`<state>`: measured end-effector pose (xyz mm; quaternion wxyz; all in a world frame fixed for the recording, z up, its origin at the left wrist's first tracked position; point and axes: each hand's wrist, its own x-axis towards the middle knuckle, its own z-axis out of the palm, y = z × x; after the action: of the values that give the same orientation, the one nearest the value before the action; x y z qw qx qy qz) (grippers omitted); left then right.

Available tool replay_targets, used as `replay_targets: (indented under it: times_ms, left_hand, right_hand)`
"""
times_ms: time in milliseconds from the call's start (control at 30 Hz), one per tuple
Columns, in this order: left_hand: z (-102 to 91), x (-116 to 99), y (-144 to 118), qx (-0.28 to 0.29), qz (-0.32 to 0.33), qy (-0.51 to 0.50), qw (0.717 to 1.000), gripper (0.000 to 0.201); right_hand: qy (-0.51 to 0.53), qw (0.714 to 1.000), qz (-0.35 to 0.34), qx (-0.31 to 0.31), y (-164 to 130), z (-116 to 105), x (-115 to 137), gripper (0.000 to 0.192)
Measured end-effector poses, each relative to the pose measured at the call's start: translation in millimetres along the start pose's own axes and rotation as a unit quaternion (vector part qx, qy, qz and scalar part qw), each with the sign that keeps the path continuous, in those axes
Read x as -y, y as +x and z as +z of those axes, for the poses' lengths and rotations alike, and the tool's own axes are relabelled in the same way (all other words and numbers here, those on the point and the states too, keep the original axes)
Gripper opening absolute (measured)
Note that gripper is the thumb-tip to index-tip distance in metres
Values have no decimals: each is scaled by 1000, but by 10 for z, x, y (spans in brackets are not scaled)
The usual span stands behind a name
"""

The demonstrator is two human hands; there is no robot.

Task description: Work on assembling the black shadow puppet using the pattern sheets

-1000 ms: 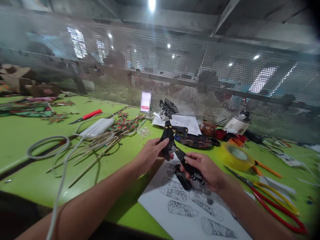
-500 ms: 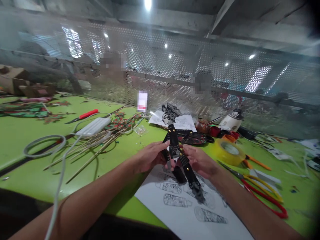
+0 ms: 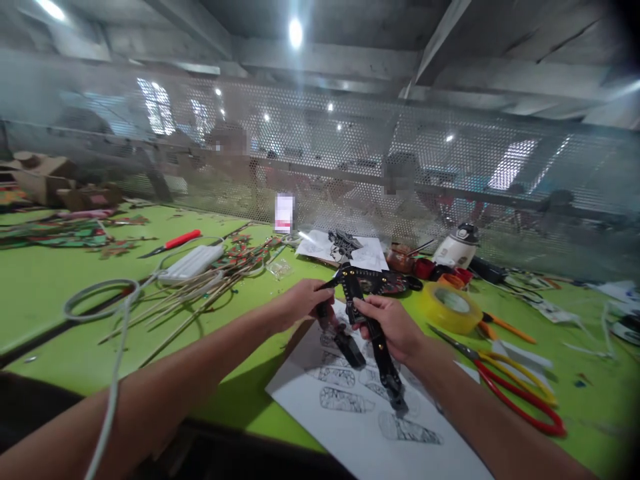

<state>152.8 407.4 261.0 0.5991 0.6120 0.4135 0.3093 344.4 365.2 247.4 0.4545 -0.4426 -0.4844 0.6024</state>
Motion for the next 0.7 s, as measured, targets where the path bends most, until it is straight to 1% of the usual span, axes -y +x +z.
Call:
replay_targets:
  times_ms: [67, 100, 133, 200, 267, 367, 433, 600, 700]
  left_hand:
    - [-113, -13, 102, -20, 31, 73, 997, 24]
    - [-167, -19, 142, -28, 41, 93, 994, 23]
    - [-213, -22, 173, -34, 46, 97, 994, 24]
    - [-275, -19, 199, -31, 42, 71, 996, 26]
    - [-298, 0, 187, -10, 26, 48, 998, 29]
    - [-279, 48, 147, 31, -3, 36, 999, 29]
    - [-249, 81, 136, 40, -10, 7, 999, 28]
    - [-158, 109, 147, 44, 26, -85, 995, 22]
    - [-101, 64, 104, 66, 21, -157, 985, 19]
  right_hand:
    - [14, 1000, 6, 0, -3, -6, 18, 34]
    - [14, 1000, 9, -1, -4, -8, 26, 33]
    - [13, 1000, 12, -3, -5, -8, 33, 33]
    - [10, 1000, 16, -7, -5, -3, 41, 32]
    - [9, 1000, 18, -13, -1, 5, 34, 32]
    - [11, 999, 22, -20, 11, 15, 1, 34]
    - [14, 999, 22, -26, 19, 16, -19, 35]
    - [11, 999, -5, -51, 17, 17, 7, 36]
    - [3, 998, -14, -60, 9, 37, 34, 35]
